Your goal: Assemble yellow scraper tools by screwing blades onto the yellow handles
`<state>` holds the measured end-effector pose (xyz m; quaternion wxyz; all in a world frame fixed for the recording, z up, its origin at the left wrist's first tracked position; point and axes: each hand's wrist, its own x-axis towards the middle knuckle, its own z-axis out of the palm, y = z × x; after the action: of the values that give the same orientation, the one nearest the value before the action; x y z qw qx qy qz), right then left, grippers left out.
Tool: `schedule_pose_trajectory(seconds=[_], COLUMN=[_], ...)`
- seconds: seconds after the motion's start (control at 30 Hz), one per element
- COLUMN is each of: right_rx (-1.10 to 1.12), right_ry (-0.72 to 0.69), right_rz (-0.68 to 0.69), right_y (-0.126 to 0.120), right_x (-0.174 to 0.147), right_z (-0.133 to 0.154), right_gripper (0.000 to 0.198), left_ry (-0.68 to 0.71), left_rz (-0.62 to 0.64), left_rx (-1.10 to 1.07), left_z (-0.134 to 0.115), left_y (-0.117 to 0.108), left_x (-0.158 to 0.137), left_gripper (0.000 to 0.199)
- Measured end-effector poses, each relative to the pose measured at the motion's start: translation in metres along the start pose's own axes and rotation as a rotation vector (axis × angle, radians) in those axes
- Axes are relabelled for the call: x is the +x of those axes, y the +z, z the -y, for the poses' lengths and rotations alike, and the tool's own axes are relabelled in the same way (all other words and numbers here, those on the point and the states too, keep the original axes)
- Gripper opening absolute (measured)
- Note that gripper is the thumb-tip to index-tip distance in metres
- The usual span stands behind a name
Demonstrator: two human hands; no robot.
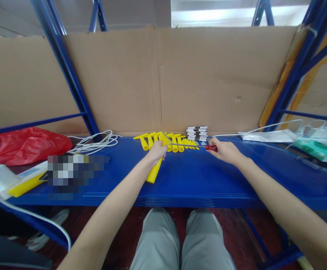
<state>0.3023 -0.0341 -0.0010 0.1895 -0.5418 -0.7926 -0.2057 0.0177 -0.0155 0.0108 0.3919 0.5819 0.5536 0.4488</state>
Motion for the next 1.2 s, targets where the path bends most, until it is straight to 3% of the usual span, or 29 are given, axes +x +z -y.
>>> schedule_pose_trajectory(seconds=[0.13,0.3,0.53,0.87,1.03,1.2], right_rx=[-0.005,0.044,-0.008,0.024,0.011,-0.031], right_ry=[-0.045,-0.119,-0.084,-0.155,-0.088,-0.135], right_rz=[-0.025,-0.052,-0.053,-0.075,-0.031,-0.075], right_y=[-0.001,-0.006,-0.003,-0.010,-0.006,-0.007], right_x=[0.000,-0.001,0.000,-0.002,-0.001,-0.002], right_z=[0.001,0.003,0.005,0.008,0.008,0.006], right_gripper=[0.015,0.023,0.023,0.027,0.019,0.018], left_ry=[0.009,0.013,-0.008,0.008,0.000,0.005], left_rz=[0.004,-0.020,-0.018,-0.043,-0.037,-0.034], left_rx=[0.038,0.045,0.063,0.117,0.173,0.200], left_z=[0.000,-0.001,0.001,-0.001,-0.004,-0.007], left_y=[-0.001,-0.002,-0.002,-0.002,-0.002,-0.001], left_x=[0.000,-0.001,0.001,-0.003,-0.006,-0.009], left_gripper=[0.023,0.023,0.023,0.020,0.019,0.022])
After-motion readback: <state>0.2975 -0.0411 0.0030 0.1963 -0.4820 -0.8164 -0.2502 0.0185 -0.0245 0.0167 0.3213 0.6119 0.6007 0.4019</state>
